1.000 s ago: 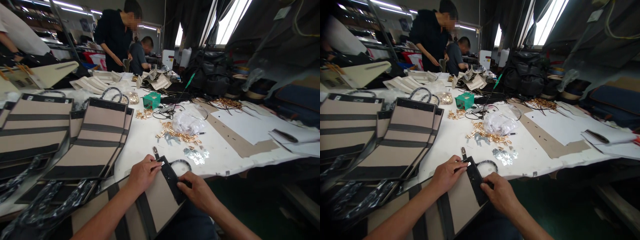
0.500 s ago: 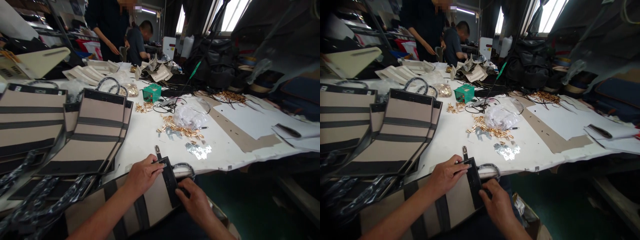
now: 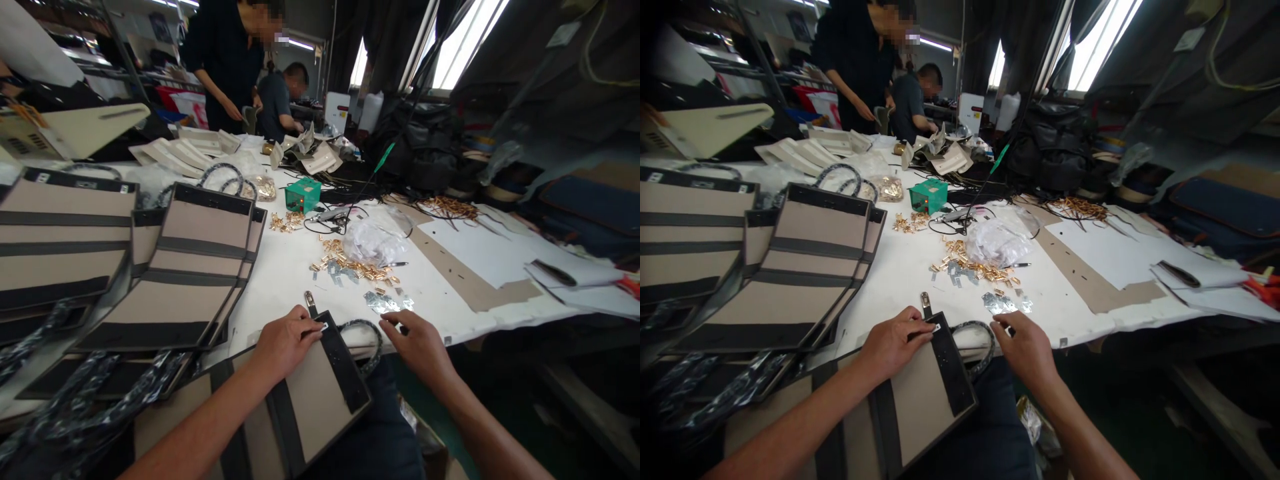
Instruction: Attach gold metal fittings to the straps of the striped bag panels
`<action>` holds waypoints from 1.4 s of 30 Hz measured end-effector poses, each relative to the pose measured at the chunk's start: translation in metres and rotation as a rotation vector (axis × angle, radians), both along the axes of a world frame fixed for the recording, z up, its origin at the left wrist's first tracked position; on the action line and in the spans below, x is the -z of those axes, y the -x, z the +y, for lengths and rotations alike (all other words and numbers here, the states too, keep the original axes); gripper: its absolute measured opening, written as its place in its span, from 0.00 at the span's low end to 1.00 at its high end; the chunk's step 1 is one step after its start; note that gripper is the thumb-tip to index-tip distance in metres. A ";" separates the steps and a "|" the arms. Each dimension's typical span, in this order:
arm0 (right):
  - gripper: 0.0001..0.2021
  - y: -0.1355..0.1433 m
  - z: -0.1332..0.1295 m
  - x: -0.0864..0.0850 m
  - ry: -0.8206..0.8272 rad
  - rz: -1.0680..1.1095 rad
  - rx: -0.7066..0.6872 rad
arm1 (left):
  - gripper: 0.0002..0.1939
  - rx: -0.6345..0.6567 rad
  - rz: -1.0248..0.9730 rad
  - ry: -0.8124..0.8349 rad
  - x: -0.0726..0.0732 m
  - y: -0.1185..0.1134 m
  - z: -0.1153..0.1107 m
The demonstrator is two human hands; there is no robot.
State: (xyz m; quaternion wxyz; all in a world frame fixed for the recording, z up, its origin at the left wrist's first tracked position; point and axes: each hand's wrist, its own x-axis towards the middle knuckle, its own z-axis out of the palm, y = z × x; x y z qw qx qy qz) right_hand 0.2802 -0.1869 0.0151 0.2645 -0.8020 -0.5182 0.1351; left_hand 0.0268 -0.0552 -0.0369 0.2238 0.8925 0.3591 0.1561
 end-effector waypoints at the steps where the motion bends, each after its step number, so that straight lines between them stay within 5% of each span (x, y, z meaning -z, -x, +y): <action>1: 0.13 -0.010 0.009 0.003 0.060 -0.072 0.022 | 0.09 0.000 0.000 -0.001 0.000 0.000 -0.001; 6: 0.14 -0.032 0.039 0.025 0.286 -0.244 0.066 | 0.09 -0.013 0.004 0.016 -0.004 0.001 -0.006; 14: 0.16 -0.044 0.037 0.024 0.190 -0.266 -0.089 | 0.09 -0.002 -0.009 0.021 -0.007 0.002 -0.007; 18: 0.15 -0.022 0.031 -0.007 0.100 -0.174 -0.109 | 0.08 -0.001 -0.019 0.027 -0.006 0.001 -0.008; 23: 0.12 0.041 0.033 -0.039 0.379 0.209 -0.487 | 0.09 -0.020 -0.016 0.009 -0.005 0.001 -0.008; 27: 0.09 0.067 0.046 -0.031 0.438 0.036 -0.596 | 0.09 -0.025 -0.005 0.006 -0.004 0.001 -0.010; 35: 0.06 0.063 0.055 -0.018 0.448 -0.320 -0.715 | 0.09 -0.023 -0.012 0.009 -0.001 0.002 -0.010; 42: 0.03 0.067 0.054 -0.013 0.445 -0.353 -0.613 | 0.10 -0.007 -0.031 0.017 0.001 0.002 -0.010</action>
